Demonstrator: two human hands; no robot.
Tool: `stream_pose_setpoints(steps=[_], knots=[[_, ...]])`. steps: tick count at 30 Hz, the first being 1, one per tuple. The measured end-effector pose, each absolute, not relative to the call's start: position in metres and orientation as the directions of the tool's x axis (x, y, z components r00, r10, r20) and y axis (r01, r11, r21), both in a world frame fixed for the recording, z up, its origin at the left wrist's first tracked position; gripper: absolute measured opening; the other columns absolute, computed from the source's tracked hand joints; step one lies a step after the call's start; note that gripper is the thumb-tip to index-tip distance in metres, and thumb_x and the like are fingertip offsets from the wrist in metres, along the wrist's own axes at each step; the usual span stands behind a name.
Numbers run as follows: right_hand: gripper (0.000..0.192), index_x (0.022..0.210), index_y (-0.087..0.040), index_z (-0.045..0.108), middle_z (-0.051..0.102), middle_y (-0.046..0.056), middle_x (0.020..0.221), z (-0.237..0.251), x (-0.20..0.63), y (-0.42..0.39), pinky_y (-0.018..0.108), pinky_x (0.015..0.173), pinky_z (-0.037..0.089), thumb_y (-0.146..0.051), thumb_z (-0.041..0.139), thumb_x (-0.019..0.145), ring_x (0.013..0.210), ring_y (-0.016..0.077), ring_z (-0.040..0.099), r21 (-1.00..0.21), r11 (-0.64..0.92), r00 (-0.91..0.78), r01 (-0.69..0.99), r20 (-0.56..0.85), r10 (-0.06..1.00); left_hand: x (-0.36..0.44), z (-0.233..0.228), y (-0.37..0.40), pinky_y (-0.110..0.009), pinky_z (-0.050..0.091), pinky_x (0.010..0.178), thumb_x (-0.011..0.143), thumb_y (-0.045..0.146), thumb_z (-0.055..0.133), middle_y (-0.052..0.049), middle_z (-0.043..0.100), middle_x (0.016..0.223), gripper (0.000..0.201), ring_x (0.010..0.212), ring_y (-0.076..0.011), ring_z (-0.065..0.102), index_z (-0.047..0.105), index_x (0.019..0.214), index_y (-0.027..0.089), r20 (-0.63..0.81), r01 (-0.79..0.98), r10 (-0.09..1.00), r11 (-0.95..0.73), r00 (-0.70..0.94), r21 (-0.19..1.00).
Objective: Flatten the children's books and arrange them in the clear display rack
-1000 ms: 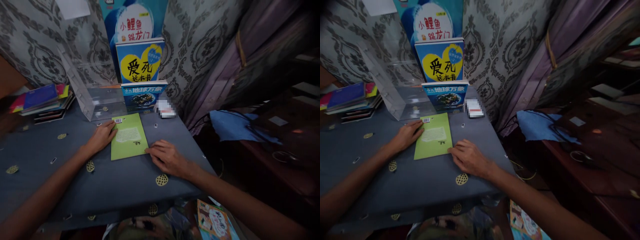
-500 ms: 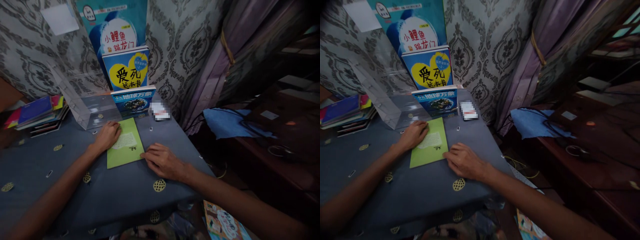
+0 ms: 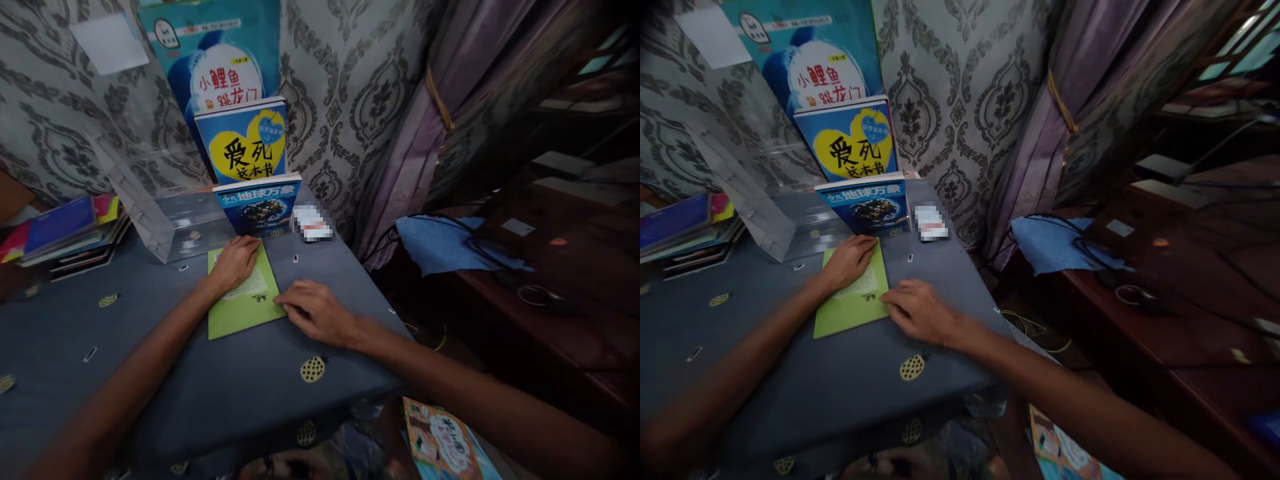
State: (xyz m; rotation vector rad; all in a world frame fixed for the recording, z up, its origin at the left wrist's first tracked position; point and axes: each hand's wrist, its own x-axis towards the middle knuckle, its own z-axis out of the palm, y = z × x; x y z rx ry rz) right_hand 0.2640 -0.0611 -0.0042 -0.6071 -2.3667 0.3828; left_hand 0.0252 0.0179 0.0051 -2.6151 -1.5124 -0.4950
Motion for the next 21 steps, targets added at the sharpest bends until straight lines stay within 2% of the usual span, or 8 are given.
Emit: stream_pose_setpoints(steps=[5,7,14,17,21], knots=[[0.029,0.120,-0.016,0.065,0.071,0.012,0.115,-0.004,0.247,-0.022,0.040,0.097,0.047,-0.011,0.049,0.097,0.110,0.0228,0.062,-0.437,0.808,-0.718,0.395,0.402,0.568,0.021,0.000,0.019,-0.045,0.048,0.104,0.097,0.019,0.042,-0.013,0.070,0.125,0.035,0.113,-0.0261,0.063,0.068,0.120,0.012,0.353,0.852,0.838,-0.494,0.415,0.174],[0.031,0.123,-0.018,0.065,0.070,0.012,0.121,-0.005,0.238,-0.003,0.042,0.099,0.046,-0.011,0.048,0.098,0.114,0.0236,0.061,-0.434,0.790,-0.725,0.432,0.354,0.591,0.021,-0.001,0.018,-0.045,0.049,0.103,0.096,0.018,0.043,-0.013,0.070,0.124,0.034,0.112,-0.0263,0.063,0.069,0.117,0.011,0.361,0.849,0.840,-0.492,0.405,0.192],[0.040,0.117,-0.017,0.070,0.073,0.010,0.115,-0.011,0.207,0.055,0.040,0.102,0.046,-0.001,0.045,0.089,0.111,0.0233,0.063,-0.542,0.677,-0.591,0.498,0.359,0.722,0.021,0.000,0.018,-0.045,0.050,0.101,0.093,0.014,0.043,-0.015,0.070,0.119,0.031,0.109,-0.0276,0.063,0.066,0.114,0.011,0.375,0.844,0.842,-0.488,0.387,0.224],[0.041,0.112,-0.021,0.072,0.075,0.006,0.109,-0.014,0.203,0.064,0.039,0.099,0.049,-0.002,0.046,0.087,0.107,0.0230,0.064,-0.565,0.652,-0.545,0.506,0.376,0.749,0.020,-0.001,0.019,-0.046,0.050,0.099,0.093,0.015,0.043,-0.014,0.071,0.114,0.029,0.107,-0.0275,0.063,0.066,0.110,0.014,0.383,0.838,0.837,-0.496,0.392,0.226],[0.039,0.111,-0.020,0.073,0.076,0.006,0.110,-0.016,0.203,0.064,0.040,0.099,0.049,-0.004,0.046,0.087,0.106,0.0241,0.065,-0.566,0.650,-0.535,0.507,0.385,0.752,0.020,-0.001,0.018,-0.045,0.051,0.098,0.093,0.016,0.043,-0.012,0.072,0.109,0.029,0.105,-0.0271,0.064,0.067,0.108,0.015,0.394,0.842,0.833,-0.495,0.389,0.214]])
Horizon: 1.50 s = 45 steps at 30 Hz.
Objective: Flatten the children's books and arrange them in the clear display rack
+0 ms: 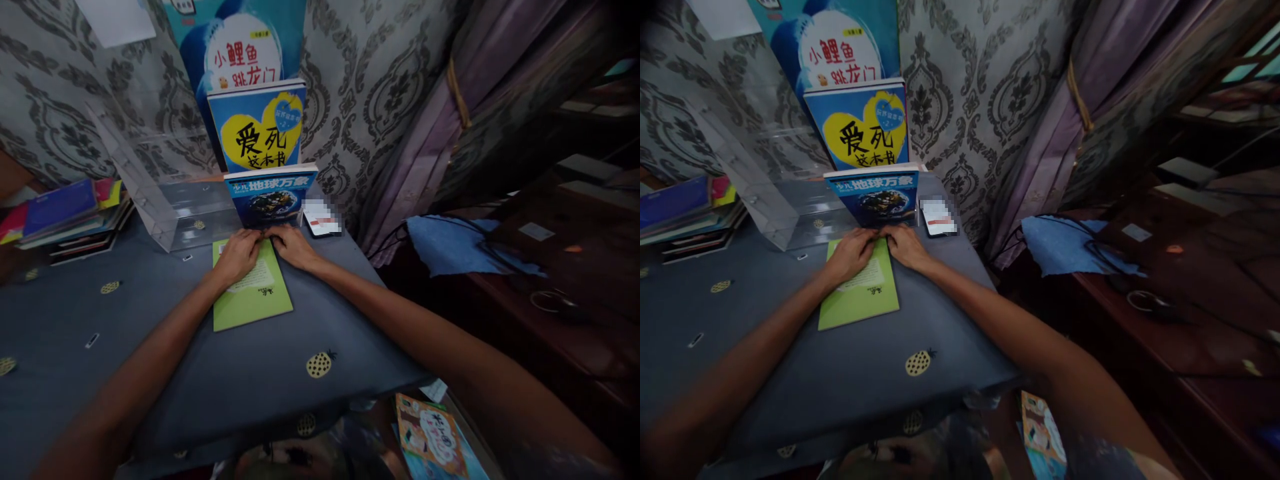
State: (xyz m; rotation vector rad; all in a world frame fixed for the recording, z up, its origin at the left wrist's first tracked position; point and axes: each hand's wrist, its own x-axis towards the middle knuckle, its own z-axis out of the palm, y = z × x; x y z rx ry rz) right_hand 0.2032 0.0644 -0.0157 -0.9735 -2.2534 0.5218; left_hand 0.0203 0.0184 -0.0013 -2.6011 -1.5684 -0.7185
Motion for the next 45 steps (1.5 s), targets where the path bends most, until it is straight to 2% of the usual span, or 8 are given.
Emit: stream_pose_setpoints(steps=[3,12,16,29,34,41,45], knots=[[0.041,0.112,-0.019,0.074,0.076,0.007,0.113,-0.017,0.205,0.062,0.042,0.102,0.049,-0.003,0.046,0.086,0.109,0.0248,0.065,-0.564,0.658,-0.543,0.499,0.387,0.745,0.020,0.000,0.016,-0.046,0.051,0.100,0.093,0.016,0.043,-0.014,0.073,0.114,0.032,0.108,-0.0280,0.065,0.067,0.113,0.013,0.379,0.845,0.838,-0.492,0.393,0.209],[0.045,0.117,-0.021,0.074,0.073,0.006,0.126,-0.020,0.219,0.049,0.043,0.110,0.047,-0.002,0.048,0.085,0.122,0.0233,0.065,-0.595,0.680,-0.591,0.428,0.386,0.709,0.015,0.000,0.012,-0.048,0.048,0.110,0.094,0.018,0.043,-0.010,0.069,0.132,0.039,0.124,-0.0257,0.063,0.067,0.125,0.016,0.352,0.809,0.818,-0.545,0.455,0.221],[0.045,0.117,-0.024,0.074,0.073,0.004,0.126,-0.018,0.228,0.040,0.044,0.109,0.048,-0.003,0.049,0.087,0.122,0.0219,0.065,-0.602,0.689,-0.616,0.404,0.377,0.691,0.013,-0.002,0.010,-0.049,0.048,0.111,0.096,0.020,0.042,-0.011,0.068,0.133,0.038,0.124,-0.0250,0.063,0.068,0.123,0.016,0.353,0.783,0.792,-0.586,0.499,0.209],[0.039,0.113,-0.022,0.076,0.074,0.009,0.121,-0.013,0.257,-0.013,0.044,0.104,0.051,-0.007,0.049,0.091,0.120,0.0221,0.066,-0.637,0.704,-0.659,0.316,0.387,0.645,0.019,0.005,-0.047,-0.050,0.049,0.109,0.098,0.020,0.042,-0.012,0.068,0.134,0.039,0.129,-0.0256,0.061,0.066,0.128,0.014,0.302,0.679,0.708,-0.703,0.638,0.213],[0.035,0.114,-0.022,0.075,0.075,0.009,0.118,-0.011,0.268,-0.041,0.041,0.099,0.054,-0.010,0.049,0.094,0.117,0.0205,0.068,-0.640,0.724,-0.675,0.259,0.416,0.609,0.024,0.006,-0.079,-0.048,0.050,0.109,0.100,0.020,0.043,-0.012,0.067,0.135,0.037,0.130,-0.0251,0.060,0.066,0.129,0.016,0.338,0.623,0.659,-0.750,0.672,0.224],[0.033,0.118,-0.023,0.072,0.077,0.007,0.112,-0.004,0.282,-0.082,0.045,0.100,0.056,-0.013,0.049,0.097,0.120,0.0219,0.066,-0.621,0.743,-0.709,0.251,0.405,0.577,0.032,0.004,-0.120,-0.048,0.050,0.109,0.101,0.016,0.041,-0.011,0.066,0.137,0.040,0.134,-0.0239,0.056,0.059,0.137,0.018,0.349,0.597,0.620,-0.781,0.702,0.186],[0.033,0.121,-0.022,0.070,0.076,0.009,0.118,-0.005,0.284,-0.095,0.049,0.102,0.055,-0.013,0.049,0.096,0.123,0.0242,0.064,-0.544,0.788,-0.723,0.288,0.416,0.551,0.033,0.000,-0.133,-0.046,0.049,0.110,0.099,0.012,0.043,-0.012,0.064,0.140,0.043,0.135,-0.0244,0.056,0.054,0.140,0.014,0.341,0.621,0.614,-0.777,0.712,0.102]])
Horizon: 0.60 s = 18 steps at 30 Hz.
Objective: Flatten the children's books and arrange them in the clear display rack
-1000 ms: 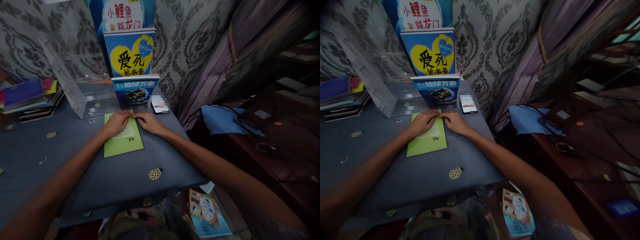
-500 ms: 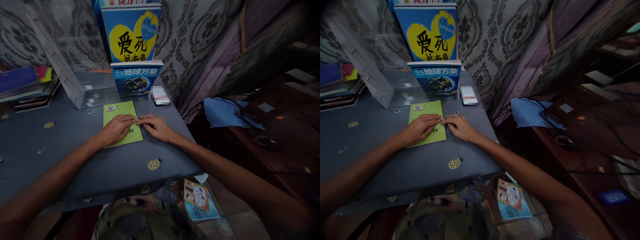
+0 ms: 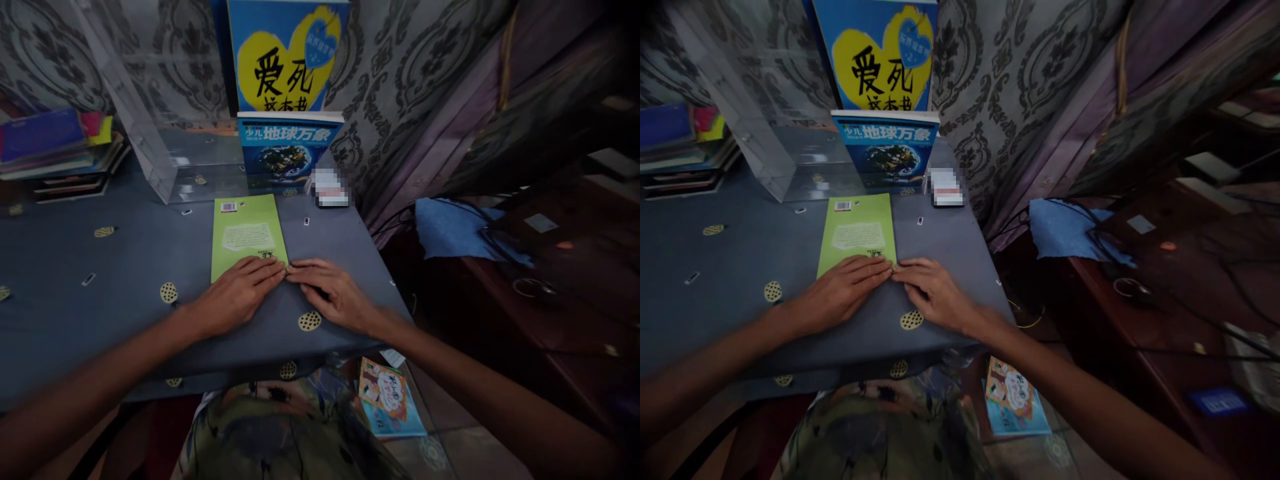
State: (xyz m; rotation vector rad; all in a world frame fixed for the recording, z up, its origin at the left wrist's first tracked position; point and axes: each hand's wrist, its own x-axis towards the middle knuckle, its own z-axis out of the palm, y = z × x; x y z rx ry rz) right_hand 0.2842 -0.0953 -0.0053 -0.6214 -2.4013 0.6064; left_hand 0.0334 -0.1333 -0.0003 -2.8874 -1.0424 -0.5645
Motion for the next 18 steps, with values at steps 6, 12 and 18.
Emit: stream_pose_setpoints(steps=[6,12,18], knots=[[0.039,0.130,-0.020,0.064,0.074,0.009,0.122,-0.011,0.283,-0.098,0.050,0.101,0.056,-0.009,0.049,0.095,0.125,0.0253,0.062,-0.431,0.849,-0.762,0.307,0.423,0.490,0.020,-0.002,-0.151,-0.045,0.050,0.109,0.096,0.008,0.044,-0.014,0.061,0.143,0.046,0.134,-0.0253,0.056,0.051,0.142,0.011,0.324,0.674,0.644,-0.738,0.693,0.025],[0.034,0.127,-0.019,0.064,0.074,0.010,0.121,-0.006,0.281,-0.099,0.048,0.099,0.057,-0.011,0.049,0.097,0.121,0.0250,0.064,-0.413,0.851,-0.755,0.324,0.429,0.496,-0.017,0.002,-0.172,-0.046,0.052,0.107,0.100,0.010,0.043,-0.012,0.063,0.141,0.045,0.131,-0.0245,0.059,0.051,0.144,0.016,0.357,0.732,0.695,-0.680,0.624,0.043],[0.030,0.122,-0.018,0.067,0.074,0.012,0.121,-0.004,0.270,-0.093,0.049,0.099,0.057,-0.017,0.048,0.100,0.117,0.0251,0.066,-0.401,0.850,-0.748,0.341,0.433,0.504,-0.045,0.001,-0.179,-0.049,0.049,0.112,0.105,0.021,0.039,-0.008,0.059,0.147,0.041,0.138,-0.0247,0.053,0.054,0.144,0.025,0.299,0.784,0.768,-0.614,0.566,0.091]])
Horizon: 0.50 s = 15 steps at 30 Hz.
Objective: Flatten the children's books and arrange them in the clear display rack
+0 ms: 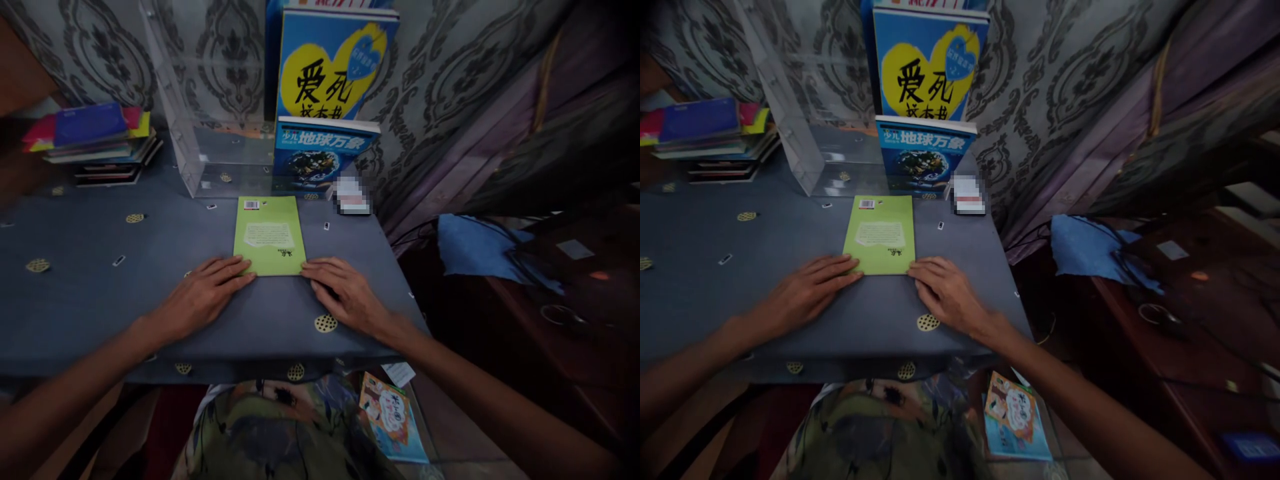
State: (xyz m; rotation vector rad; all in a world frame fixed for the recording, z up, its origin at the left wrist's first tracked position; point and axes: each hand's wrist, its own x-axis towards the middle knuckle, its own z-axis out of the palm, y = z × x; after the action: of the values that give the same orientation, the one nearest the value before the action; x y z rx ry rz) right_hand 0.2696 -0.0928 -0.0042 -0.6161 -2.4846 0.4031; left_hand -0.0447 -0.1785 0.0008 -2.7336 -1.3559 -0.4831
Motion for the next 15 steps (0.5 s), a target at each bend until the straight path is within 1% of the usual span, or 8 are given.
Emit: stream_pose_setpoints(steps=[2,5,7,10,15], knots=[[0.031,0.125,-0.016,0.066,0.066,0.016,0.135,-0.007,0.265,-0.089,0.052,0.105,0.053,-0.022,0.049,0.100,0.126,0.0280,0.061,-0.376,0.841,-0.755,0.388,0.393,0.525,-0.048,-0.001,-0.176,-0.050,0.045,0.115,0.106,0.024,0.037,-0.007,0.054,0.151,0.043,0.142,-0.0249,0.049,0.052,0.146,0.027,0.276,0.799,0.789,-0.592,0.549,0.105],[0.040,0.136,-0.014,0.059,0.056,0.019,0.147,-0.009,0.260,-0.086,0.056,0.112,0.047,-0.031,0.050,0.101,0.138,0.0308,0.052,-0.346,0.825,-0.763,0.447,0.334,0.554,-0.049,-0.001,-0.171,-0.050,0.041,0.118,0.107,0.032,0.036,-0.010,0.045,0.158,0.047,0.147,-0.0256,0.041,0.043,0.152,0.023,0.258,0.822,0.818,-0.556,0.513,0.127],[0.045,0.141,-0.015,0.055,0.053,0.018,0.150,-0.009,0.259,-0.086,0.055,0.116,0.044,-0.035,0.050,0.101,0.141,0.0294,0.049,-0.348,0.818,-0.771,0.458,0.302,0.560,-0.049,-0.001,-0.170,-0.049,0.039,0.120,0.106,0.039,0.037,-0.011,0.041,0.160,0.053,0.149,-0.0260,0.037,0.036,0.156,0.021,0.244,0.828,0.832,-0.541,0.499,0.150],[0.047,0.144,-0.018,0.053,0.052,0.016,0.152,-0.006,0.262,-0.093,0.053,0.117,0.043,-0.039,0.049,0.102,0.142,0.0272,0.048,-0.357,0.813,-0.782,0.459,0.273,0.561,-0.048,0.000,-0.175,-0.049,0.038,0.121,0.105,0.047,0.040,-0.011,0.038,0.162,0.061,0.150,-0.0268,0.036,0.030,0.159,0.021,0.219,0.826,0.839,-0.537,0.499,0.172],[0.051,0.146,-0.018,0.051,0.052,0.017,0.152,-0.007,0.272,-0.120,0.053,0.117,0.043,-0.042,0.052,0.101,0.143,0.0284,0.047,-0.359,0.824,-0.788,0.439,0.287,0.545,-0.043,-0.001,-0.201,-0.047,0.039,0.120,0.101,0.055,0.046,-0.013,0.038,0.161,0.072,0.148,-0.0280,0.039,0.025,0.161,0.022,0.247,0.815,0.818,-0.561,0.520,0.142]])
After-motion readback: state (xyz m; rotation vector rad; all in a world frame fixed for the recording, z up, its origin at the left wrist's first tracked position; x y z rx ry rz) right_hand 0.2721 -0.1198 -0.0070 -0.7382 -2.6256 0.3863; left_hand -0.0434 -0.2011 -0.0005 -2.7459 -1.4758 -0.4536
